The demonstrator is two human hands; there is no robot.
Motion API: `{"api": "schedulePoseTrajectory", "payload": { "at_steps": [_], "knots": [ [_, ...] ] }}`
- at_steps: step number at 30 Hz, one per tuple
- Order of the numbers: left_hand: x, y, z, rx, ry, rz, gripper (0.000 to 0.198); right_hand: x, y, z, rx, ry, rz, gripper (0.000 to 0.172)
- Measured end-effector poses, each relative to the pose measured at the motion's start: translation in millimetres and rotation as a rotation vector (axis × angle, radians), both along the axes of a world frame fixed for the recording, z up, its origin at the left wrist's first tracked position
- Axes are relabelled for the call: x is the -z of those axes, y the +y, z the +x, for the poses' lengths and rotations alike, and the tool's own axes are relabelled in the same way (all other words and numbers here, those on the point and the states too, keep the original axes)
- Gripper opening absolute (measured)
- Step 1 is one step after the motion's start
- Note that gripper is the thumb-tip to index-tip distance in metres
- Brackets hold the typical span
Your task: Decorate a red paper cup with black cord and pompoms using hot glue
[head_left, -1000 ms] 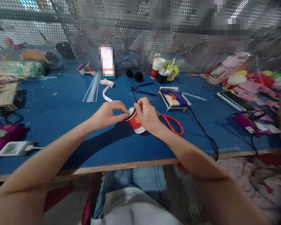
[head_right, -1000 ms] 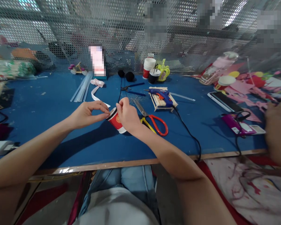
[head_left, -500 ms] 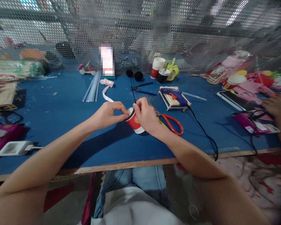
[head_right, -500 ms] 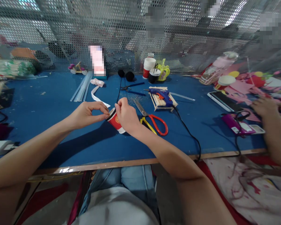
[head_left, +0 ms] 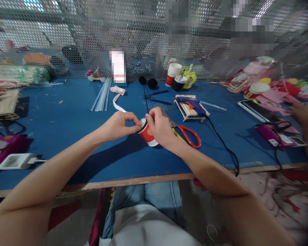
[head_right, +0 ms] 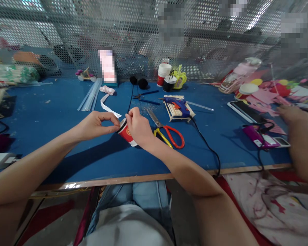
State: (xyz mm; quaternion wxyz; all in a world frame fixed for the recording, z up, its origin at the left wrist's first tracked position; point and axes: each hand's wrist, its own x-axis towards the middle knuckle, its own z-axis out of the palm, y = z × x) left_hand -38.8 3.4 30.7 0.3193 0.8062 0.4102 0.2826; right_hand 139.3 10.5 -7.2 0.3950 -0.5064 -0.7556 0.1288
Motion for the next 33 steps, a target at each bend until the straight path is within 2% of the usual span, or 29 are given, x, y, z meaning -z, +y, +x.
{"api": "schedulePoseTrajectory", "payload": {
  "at_steps": [3, 12, 33],
  "knots": [
    [-0.3, 1.1, -0.9, 0.018, 0.012, -0.053, 0.017, -0.9, -1.0, -0.3, -0.004, 0.003, 0.001, 0.016],
    [-0.5, 1.6, -2.9, 0.027, 0.049, -0.067, 0.021, -4.4, -4.6, -3.4, -0.014, -0.015, -0.015, 0.014],
    [-6.4, -2.7, 1.3, -0.002, 0.067, -0.074, 0.014, -1.3, -6.5, -8.1, -0.013, -0.077, -0.007, 0.013]
  ]
}}
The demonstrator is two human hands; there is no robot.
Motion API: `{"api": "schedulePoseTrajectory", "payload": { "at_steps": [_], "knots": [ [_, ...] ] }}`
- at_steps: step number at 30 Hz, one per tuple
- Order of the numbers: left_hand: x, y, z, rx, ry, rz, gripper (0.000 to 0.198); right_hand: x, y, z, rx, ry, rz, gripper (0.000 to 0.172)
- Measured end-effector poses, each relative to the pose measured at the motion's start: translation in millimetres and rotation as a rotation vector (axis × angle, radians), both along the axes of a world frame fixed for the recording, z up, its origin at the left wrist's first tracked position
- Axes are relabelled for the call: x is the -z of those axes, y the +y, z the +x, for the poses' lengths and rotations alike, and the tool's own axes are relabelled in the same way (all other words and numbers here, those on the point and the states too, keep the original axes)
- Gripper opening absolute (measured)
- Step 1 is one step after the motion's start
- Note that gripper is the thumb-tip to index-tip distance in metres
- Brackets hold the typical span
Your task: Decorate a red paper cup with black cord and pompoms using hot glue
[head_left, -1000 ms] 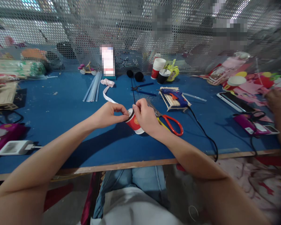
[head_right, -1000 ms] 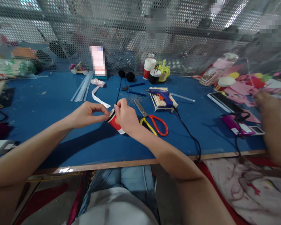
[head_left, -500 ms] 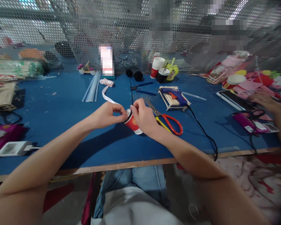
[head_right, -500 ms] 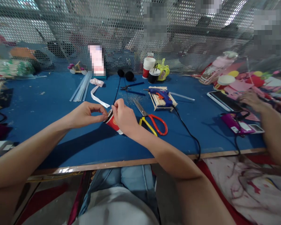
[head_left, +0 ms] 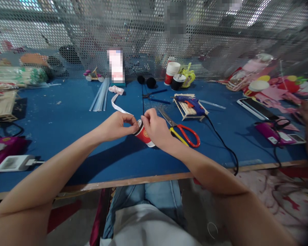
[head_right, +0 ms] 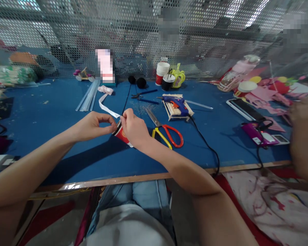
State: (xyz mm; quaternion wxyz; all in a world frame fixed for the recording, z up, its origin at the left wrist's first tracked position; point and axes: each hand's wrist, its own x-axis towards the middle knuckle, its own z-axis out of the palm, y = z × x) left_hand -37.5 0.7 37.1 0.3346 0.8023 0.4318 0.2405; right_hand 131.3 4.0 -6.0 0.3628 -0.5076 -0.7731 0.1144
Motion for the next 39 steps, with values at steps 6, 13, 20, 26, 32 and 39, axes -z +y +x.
{"api": "schedulePoseTrajectory", "payload": {
  "at_steps": [6, 13, 20, 26, 32, 39],
  "knots": [
    [2.0, -1.1, 2.5, -0.020, 0.011, 0.003, 0.011, 1.0, 0.0, -0.2, -0.011, -0.025, 0.017, 0.014],
    [-0.7, -1.1, 1.3, -0.006, 0.010, -0.047, 0.015, 1.0, -0.8, 0.1, -0.003, -0.053, 0.030, 0.014],
    [-0.9, -0.9, 1.3, -0.010, 0.015, -0.051, 0.012, -1.6, -3.1, -2.3, -0.011, -0.074, 0.019, 0.012],
    [-1.1, 1.6, -0.1, 0.011, -0.012, -0.086, 0.015, -1.2, -2.8, -1.8, -0.010, -0.091, 0.027, 0.012],
    [-1.5, 3.0, -0.6, 0.007, -0.040, -0.113, 0.018, -2.0, -3.4, -2.1, -0.010, -0.101, 0.016, 0.012],
    [0.0, 2.2, -1.0, -0.006, -0.043, -0.139, 0.012, 0.2, -2.2, -3.2, -0.010, -0.123, 0.026, 0.012]
  ]
}}
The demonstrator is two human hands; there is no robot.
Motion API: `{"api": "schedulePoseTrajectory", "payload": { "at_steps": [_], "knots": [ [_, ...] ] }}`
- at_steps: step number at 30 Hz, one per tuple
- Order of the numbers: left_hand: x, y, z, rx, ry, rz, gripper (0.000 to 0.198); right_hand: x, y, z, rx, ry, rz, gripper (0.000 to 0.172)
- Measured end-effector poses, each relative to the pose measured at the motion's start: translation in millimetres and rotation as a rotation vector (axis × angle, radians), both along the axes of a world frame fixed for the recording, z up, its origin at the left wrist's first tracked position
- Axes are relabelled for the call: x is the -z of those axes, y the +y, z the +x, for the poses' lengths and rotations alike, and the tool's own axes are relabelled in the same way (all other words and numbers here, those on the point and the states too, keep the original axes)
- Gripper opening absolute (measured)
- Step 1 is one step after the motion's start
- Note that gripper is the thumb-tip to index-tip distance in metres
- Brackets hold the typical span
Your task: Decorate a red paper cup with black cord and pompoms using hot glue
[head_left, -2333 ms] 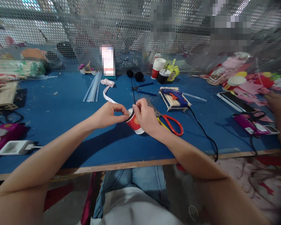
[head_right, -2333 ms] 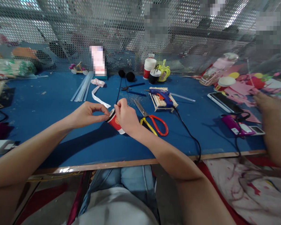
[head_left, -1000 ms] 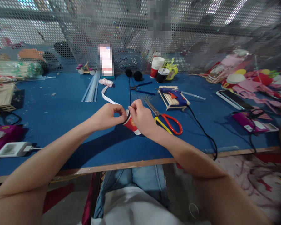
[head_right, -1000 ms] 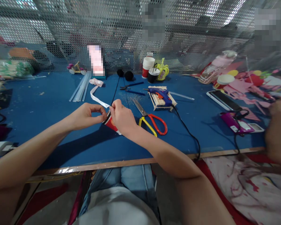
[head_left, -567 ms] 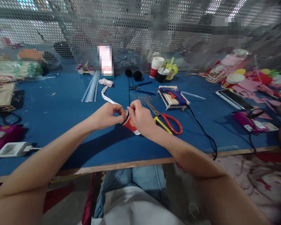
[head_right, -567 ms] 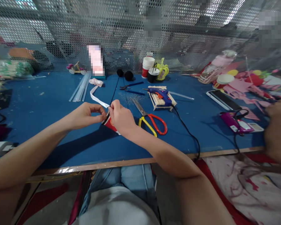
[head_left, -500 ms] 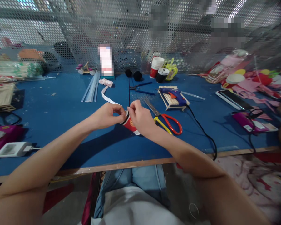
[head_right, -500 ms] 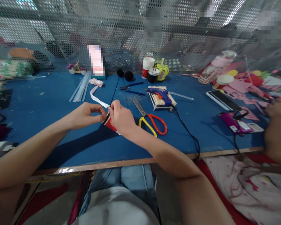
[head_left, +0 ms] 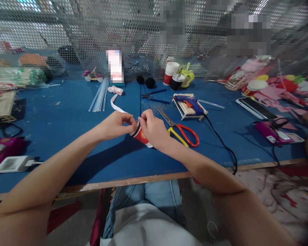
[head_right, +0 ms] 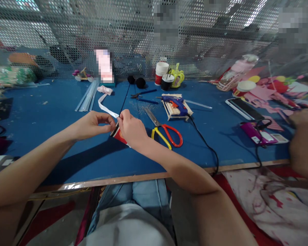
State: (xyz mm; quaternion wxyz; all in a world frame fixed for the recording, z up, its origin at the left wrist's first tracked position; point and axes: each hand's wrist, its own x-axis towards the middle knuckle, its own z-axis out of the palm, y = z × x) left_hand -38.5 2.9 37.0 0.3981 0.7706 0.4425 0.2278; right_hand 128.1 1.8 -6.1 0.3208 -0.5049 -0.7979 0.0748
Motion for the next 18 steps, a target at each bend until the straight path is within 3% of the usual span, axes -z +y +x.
{"api": "schedulePoseTrajectory", "payload": {
  "at_steps": [18],
  "knots": [
    [-1.1, -0.5, 0.9, -0.002, 0.008, 0.008, 0.013, -0.4, -0.8, -0.3, 0.000, -0.031, 0.016, 0.011]
  ]
}}
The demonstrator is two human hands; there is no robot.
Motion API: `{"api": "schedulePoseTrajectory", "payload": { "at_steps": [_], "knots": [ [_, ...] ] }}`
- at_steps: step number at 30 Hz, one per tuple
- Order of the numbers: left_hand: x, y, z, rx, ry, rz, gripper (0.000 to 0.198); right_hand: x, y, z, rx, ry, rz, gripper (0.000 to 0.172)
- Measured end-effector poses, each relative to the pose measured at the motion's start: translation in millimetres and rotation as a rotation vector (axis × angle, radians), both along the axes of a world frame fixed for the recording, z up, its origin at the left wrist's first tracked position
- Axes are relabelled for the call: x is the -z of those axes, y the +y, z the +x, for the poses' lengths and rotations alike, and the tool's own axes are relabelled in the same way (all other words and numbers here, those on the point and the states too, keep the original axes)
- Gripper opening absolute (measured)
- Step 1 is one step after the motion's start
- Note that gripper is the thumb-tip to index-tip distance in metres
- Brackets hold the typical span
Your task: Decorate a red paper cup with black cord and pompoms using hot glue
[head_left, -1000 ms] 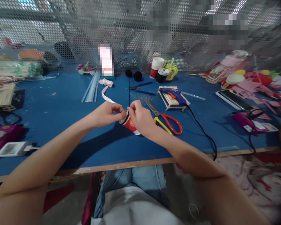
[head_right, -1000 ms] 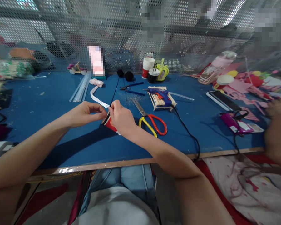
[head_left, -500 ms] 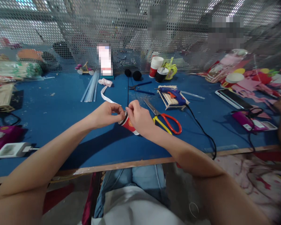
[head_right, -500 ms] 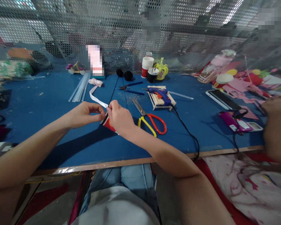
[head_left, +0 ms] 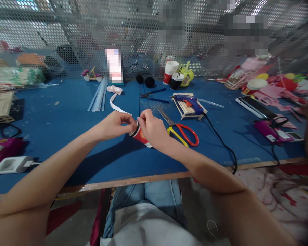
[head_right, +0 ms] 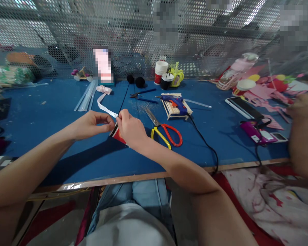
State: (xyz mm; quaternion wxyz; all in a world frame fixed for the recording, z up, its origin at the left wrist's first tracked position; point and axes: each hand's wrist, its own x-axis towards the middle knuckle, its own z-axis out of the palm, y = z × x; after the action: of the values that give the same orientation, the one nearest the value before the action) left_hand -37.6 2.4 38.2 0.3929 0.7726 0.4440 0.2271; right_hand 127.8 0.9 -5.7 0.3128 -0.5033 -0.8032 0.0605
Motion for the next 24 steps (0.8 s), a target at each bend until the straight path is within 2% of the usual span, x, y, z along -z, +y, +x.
{"api": "schedulePoseTrajectory", "payload": {
  "at_steps": [19, 24],
  "knots": [
    [3.2, -0.8, 3.4, -0.069, -0.052, -0.084, 0.006, -0.1, -2.1, -2.2, -0.019, -0.041, 0.012, 0.013],
    [-0.3, 0.0, 1.8, -0.038, -0.092, -0.143, 0.009, -0.7, -2.0, -1.4, -0.019, -0.032, 0.021, 0.015]
  ]
}}
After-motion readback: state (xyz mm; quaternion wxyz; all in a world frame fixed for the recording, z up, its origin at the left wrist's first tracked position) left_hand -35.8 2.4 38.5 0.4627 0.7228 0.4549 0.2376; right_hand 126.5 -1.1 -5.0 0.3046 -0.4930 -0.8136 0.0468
